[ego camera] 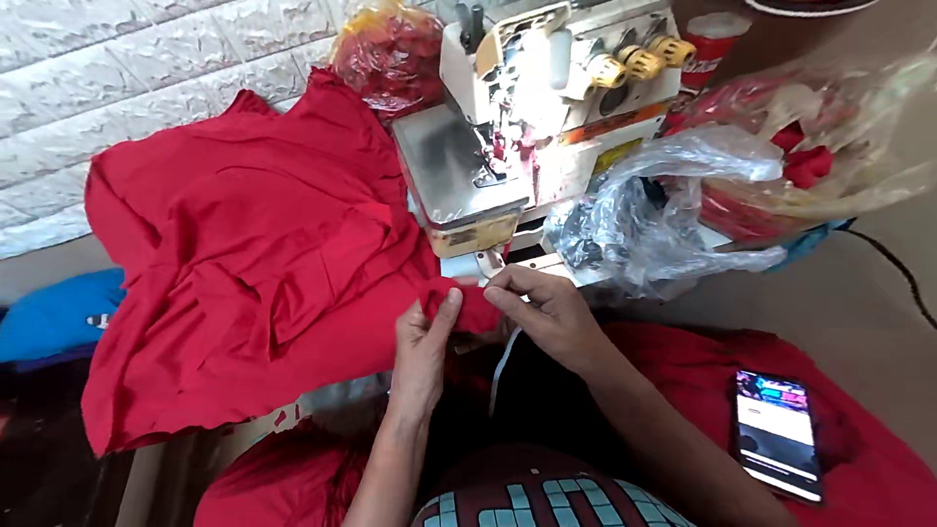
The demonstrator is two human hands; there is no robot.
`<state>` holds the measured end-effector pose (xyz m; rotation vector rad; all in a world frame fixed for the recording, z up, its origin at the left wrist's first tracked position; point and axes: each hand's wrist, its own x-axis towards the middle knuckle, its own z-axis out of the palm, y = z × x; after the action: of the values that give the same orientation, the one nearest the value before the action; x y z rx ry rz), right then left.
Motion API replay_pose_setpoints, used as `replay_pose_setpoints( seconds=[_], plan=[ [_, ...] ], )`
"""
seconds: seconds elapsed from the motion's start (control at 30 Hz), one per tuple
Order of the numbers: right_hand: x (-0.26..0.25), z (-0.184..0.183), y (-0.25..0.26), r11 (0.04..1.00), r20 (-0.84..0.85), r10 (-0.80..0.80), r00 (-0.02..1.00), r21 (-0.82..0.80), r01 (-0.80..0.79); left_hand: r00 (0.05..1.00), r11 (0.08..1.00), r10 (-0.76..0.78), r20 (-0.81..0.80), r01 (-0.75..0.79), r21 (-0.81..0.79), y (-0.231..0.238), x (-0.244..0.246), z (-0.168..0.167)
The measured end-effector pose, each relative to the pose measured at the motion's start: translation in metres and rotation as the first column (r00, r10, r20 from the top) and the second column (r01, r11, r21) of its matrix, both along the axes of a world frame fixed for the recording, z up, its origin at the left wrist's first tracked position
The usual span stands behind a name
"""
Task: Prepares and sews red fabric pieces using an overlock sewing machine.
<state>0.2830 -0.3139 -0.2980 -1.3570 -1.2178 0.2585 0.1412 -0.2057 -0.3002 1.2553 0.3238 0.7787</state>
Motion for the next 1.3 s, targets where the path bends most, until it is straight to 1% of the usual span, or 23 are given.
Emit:
replay_pose_setpoints(
  seconds=[0.07, 0.1, 0.17, 0.2, 0.27, 0.3, 0.37, 0.4, 0.47, 0.5, 0.53, 0.6, 0.67, 0.73, 0.83, 0.9, 0.97, 1.03, 1.1, 1.17, 1.23, 1.3],
  plan=[
    [0.001, -0.001, 0.0, 1.0, -0.075, 0.019, 0.997, -0.021, -0.021, 0.992, 0.983, 0.107, 0.068, -0.095, -0.159, 0.001, -0.006, 0.001],
    [0.001, -0.001, 0.0, 1.0, -0.091, 0.014, 0.996, -0.026, -0.016, 0.988, 0.974, 0.135, 0.078, -0.118, -0.193, 0.002, -0.009, 0.002],
    [0.001, -0.002, 0.001, 1.0, -0.126, -0.004, 0.992, -0.014, 0.002, 0.984, 0.97, 0.159, 0.084, -0.14, -0.197, 0.005, -0.014, 0.0],
    [0.002, -0.002, 0.003, 1.0, -0.156, -0.006, 0.988, 0.0, 0.006, 0.987, 0.977, 0.137, 0.086, -0.12, -0.176, 0.006, -0.018, -0.001],
    [0.003, 0.0, 0.004, 0.999, -0.241, 0.02, 0.97, 0.043, -0.01, 0.997, 0.994, 0.041, 0.059, -0.035, -0.106, 0.01, -0.027, -0.003],
    [0.004, 0.001, 0.004, 0.997, -0.297, 0.054, 0.953, 0.075, -0.033, 1.0, 0.999, -0.011, 0.003, 0.011, -0.05, 0.012, -0.032, -0.004],
    [0.006, 0.007, 0.003, 0.986, -0.402, 0.139, 0.905, 0.139, -0.09, 0.978, 0.985, -0.117, -0.176, 0.137, 0.108, 0.014, -0.045, -0.005],
    [0.006, 0.01, 0.002, 0.979, -0.429, 0.183, 0.884, 0.163, -0.124, 0.948, 0.957, -0.136, -0.287, 0.201, 0.209, 0.014, -0.051, -0.003],
    [0.006, 0.015, 0.003, 0.957, -0.429, 0.278, 0.859, 0.195, -0.213, 0.868, 0.874, -0.075, -0.491, 0.294, 0.386, 0.009, -0.059, 0.004],
    [0.005, 0.017, 0.003, 0.94, -0.426, 0.336, 0.84, 0.207, -0.271, 0.842, 0.834, -0.031, -0.538, 0.318, 0.45, 0.007, -0.061, 0.005],
    [0.004, 0.017, 0.003, 0.919, -0.417, 0.394, 0.819, 0.205, -0.337, 0.838, 0.809, 0.022, -0.545, 0.305, 0.502, 0.003, -0.06, 0.006],
    [0.003, 0.017, 0.005, 0.879, -0.372, 0.477, 0.796, 0.176, -0.444, 0.868, 0.795, 0.098, -0.487, 0.226, 0.563, -0.001, -0.059, 0.007],
    [0.0, 0.017, 0.007, 0.87, -0.295, 0.492, 0.819, 0.128, -0.477, 0.9, 0.804, 0.131, -0.417, 0.149, 0.576, -0.001, -0.058, 0.007],
    [-0.006, 0.019, 0.008, 0.91, -0.262, 0.413, 0.872, 0.08, -0.407, 0.927, 0.84, 0.115, -0.356, 0.101, 0.534, -0.001, -0.056, 0.006],
    [-0.013, 0.021, 0.01, 0.97, -0.195, 0.243, 0.95, 0.038, -0.24, 0.966, 0.91, 0.005, -0.259, 0.103, 0.402, -0.001, -0.053, 0.003],
    [-0.014, 0.019, 0.011, 0.987, -0.166, 0.158, 0.973, 0.014, -0.158, 0.977, 0.935, -0.032, -0.209, 0.104, 0.34, -0.001, -0.052, 0.001],
    [-0.015, 0.016, 0.012, 0.993, -0.16, 0.115, 0.98, -0.011, -0.118, 0.985, 0.945, -0.045, -0.169, 0.097, 0.314, -0.002, -0.052, -0.001],
    [-0.016, 0.013, 0.012, 0.995, -0.136, 0.095, 0.986, -0.027, -0.099, 0.99, 0.952, -0.035, -0.14, 0.075, 0.296, -0.002, -0.051, -0.001],
    [-0.017, 0.012, 0.012, 0.994, -0.123, 0.095, 0.988, -0.034, -0.1, 0.992, 0.963, 0.019, -0.124, 0.015, 0.269, -0.003, -0.048, -0.002],
    [-0.018, 0.011, 0.012, 0.992, -0.131, 0.115, 0.985, -0.038, -0.121, 0.99, 0.966, 0.084, -0.117, -0.052, 0.252, -0.003, -0.046, -0.005],
    [-0.018, 0.01, 0.013, 0.992, -0.147, 0.116, 0.982, -0.039, -0.123, 0.989, 0.969, 0.107, -0.103, -0.08, 0.233, -0.001, -0.046, -0.007],
    [-0.019, 0.007, 0.014, 0.998, -0.125, 0.059, 0.99, -0.017, -0.062, 0.99, 0.979, 0.124, -0.071, -0.11, 0.17, 0.0, -0.044, -0.009]
  ],
)
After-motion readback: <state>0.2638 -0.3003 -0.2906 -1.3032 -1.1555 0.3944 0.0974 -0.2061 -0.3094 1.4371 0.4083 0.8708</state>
